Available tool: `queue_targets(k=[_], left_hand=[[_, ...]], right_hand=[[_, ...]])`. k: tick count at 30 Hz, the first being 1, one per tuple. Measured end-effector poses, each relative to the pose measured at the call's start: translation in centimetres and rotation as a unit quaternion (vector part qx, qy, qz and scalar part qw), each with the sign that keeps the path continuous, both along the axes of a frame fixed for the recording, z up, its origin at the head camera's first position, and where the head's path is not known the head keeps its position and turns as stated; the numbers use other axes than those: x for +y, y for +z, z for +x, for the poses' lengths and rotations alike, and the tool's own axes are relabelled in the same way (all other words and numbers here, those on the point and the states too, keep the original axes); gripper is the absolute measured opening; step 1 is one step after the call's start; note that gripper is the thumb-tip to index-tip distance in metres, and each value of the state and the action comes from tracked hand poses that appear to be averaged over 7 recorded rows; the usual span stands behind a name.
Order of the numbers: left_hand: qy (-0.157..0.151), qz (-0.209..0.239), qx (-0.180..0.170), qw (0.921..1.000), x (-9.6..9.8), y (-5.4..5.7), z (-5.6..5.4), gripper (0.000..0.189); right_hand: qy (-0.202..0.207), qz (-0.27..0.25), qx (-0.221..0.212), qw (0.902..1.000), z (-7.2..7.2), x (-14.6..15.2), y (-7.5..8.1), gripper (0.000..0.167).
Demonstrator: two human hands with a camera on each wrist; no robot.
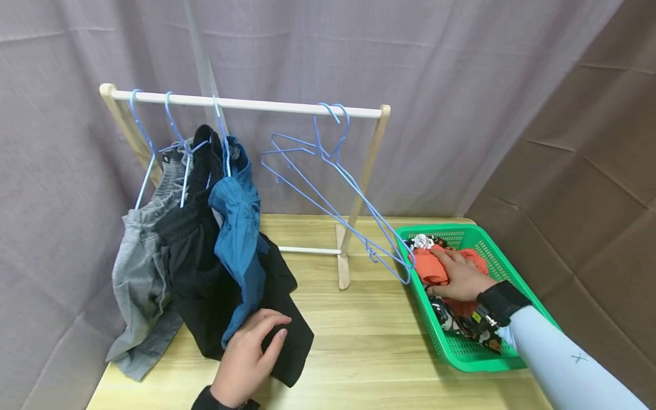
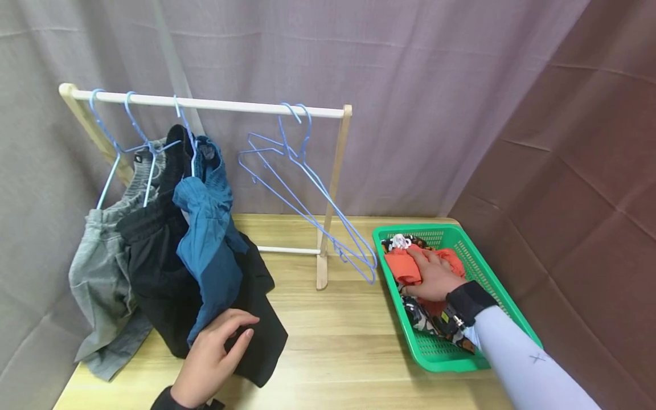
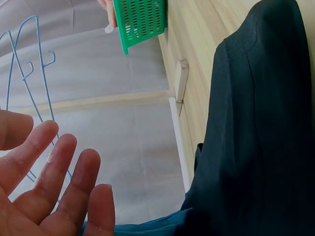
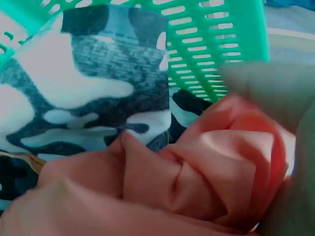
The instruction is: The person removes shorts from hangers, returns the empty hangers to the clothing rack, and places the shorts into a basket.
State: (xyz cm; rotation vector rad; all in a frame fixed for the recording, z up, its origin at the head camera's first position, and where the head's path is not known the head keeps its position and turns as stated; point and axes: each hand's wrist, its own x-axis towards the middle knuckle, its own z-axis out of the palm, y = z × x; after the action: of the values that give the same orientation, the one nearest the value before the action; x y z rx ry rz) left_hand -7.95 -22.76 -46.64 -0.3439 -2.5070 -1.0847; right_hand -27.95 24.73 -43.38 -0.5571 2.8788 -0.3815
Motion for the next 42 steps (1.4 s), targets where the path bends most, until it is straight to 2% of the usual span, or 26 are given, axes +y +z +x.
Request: queue_targets(k=[3,7,9,11,16,21,27,30,33,37,40,42], left_hand=[[0.002,0.001,0.001,1.0000,0.0,0.0,0.0,0.026],[0.005,-0.002,-0.002,1.0000,-0.2,0.1,0.0,0.025],[0.006,-0.003,-0.005,1.0000,-0.3,0.2,0.0,0.025],[0.008,-0.005,-0.007,0.9999,-0.4,0.2,0.0,0.025],[0.010,-0.007,0.003,0.9999,-0.7,0.4,0.0,0.027],[0.006,-0.008,0.018,0.9998,-0.7,0.4,-0.1,0.026],[0.001,-0.014,0.015,0.9998,-0.8,0.9,0.0,0.024],[0.002,-0.017,0.029,0.9994,-0.8,1.7,0.3,0.026],[0.000,-0.019,0.062,0.9979,-0.8,2.7,0.7,0.028],[-0.004,-0.012,0.095,0.9954,-0.8,4.1,1.1,0.029],[0.000,-0.006,0.111,0.9938,-0.8,4.8,1.3,0.027],[0.006,-0.002,0.124,0.9923,-0.9,5.1,1.4,0.025]], right_hand=[[0.018,-0.003,-0.044,0.9988,-0.2,-0.2,-0.1,0.100],[0.023,-0.040,-0.098,0.9941,-0.6,-0.2,-0.6,0.084],[0.026,-0.059,-0.109,0.9919,-0.8,-0.2,-1.1,0.079],[0.033,-0.064,-0.110,0.9913,-1.2,0.0,-2.1,0.078],[0.061,-0.035,-0.099,0.9926,-1.7,0.1,-4.0,0.078],[0.067,-0.021,-0.098,0.9927,-1.7,-0.1,-4.3,0.077],[0.065,-0.040,-0.084,0.9935,-1.5,0.2,-4.3,0.075],[0.037,-0.039,-0.050,0.9973,-0.8,0.2,-3.3,0.068],[0.002,-0.044,0.008,0.9990,0.8,-0.2,-1.0,0.058],[-0.020,-0.068,0.114,0.9910,3.4,-1.6,2.0,0.047],[-0.020,-0.082,0.166,0.9826,5.6,-2.8,3.5,0.042],[-0.024,-0.070,0.182,0.9805,7.0,-3.3,4.2,0.038]])
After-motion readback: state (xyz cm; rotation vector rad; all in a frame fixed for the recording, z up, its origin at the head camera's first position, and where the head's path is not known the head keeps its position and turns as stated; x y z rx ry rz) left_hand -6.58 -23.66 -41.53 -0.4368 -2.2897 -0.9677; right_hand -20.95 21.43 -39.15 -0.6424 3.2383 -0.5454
